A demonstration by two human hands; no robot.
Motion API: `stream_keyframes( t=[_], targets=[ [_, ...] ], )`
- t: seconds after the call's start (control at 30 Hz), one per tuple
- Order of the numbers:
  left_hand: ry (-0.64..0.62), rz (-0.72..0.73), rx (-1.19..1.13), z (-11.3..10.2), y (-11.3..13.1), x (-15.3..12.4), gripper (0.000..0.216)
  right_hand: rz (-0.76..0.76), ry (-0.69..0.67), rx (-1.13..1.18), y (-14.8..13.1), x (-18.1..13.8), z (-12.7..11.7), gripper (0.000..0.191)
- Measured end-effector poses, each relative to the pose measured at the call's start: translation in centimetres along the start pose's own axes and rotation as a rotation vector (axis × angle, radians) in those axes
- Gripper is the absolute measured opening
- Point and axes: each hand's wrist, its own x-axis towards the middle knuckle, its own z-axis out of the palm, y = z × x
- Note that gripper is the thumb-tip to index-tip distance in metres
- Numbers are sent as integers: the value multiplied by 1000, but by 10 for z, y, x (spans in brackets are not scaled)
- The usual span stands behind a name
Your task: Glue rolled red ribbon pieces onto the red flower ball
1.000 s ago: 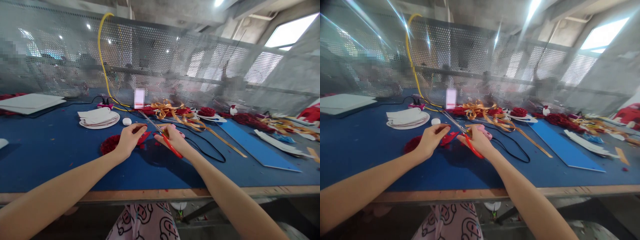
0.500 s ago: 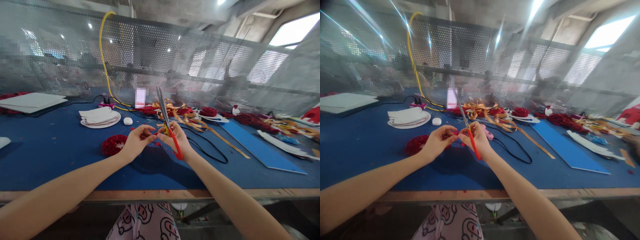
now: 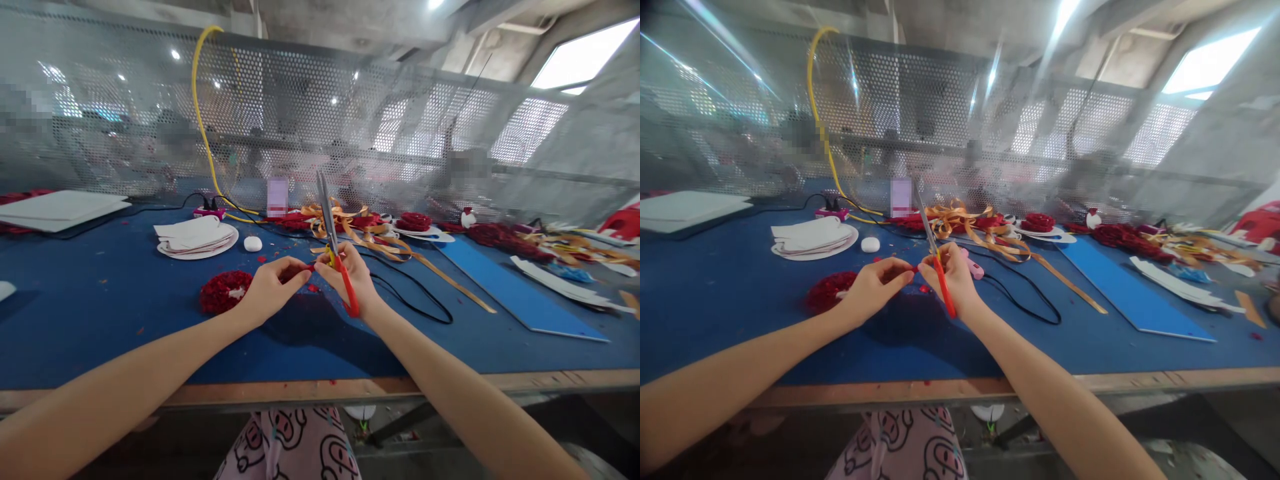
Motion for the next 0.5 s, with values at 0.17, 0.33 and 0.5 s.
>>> stream_keyframes(
  t=[0.17, 0.33, 0.5],
  targets=[
    [16, -6, 28, 0, -3, 1, 26, 27, 28, 4, -1, -2, 0, 48],
    [7, -9, 42, 0, -5, 2, 26, 24, 32, 10, 3, 0, -2, 49],
    [8, -21, 49, 0, -4, 2, 25, 22, 37, 21, 5, 1, -2, 48]
  ],
)
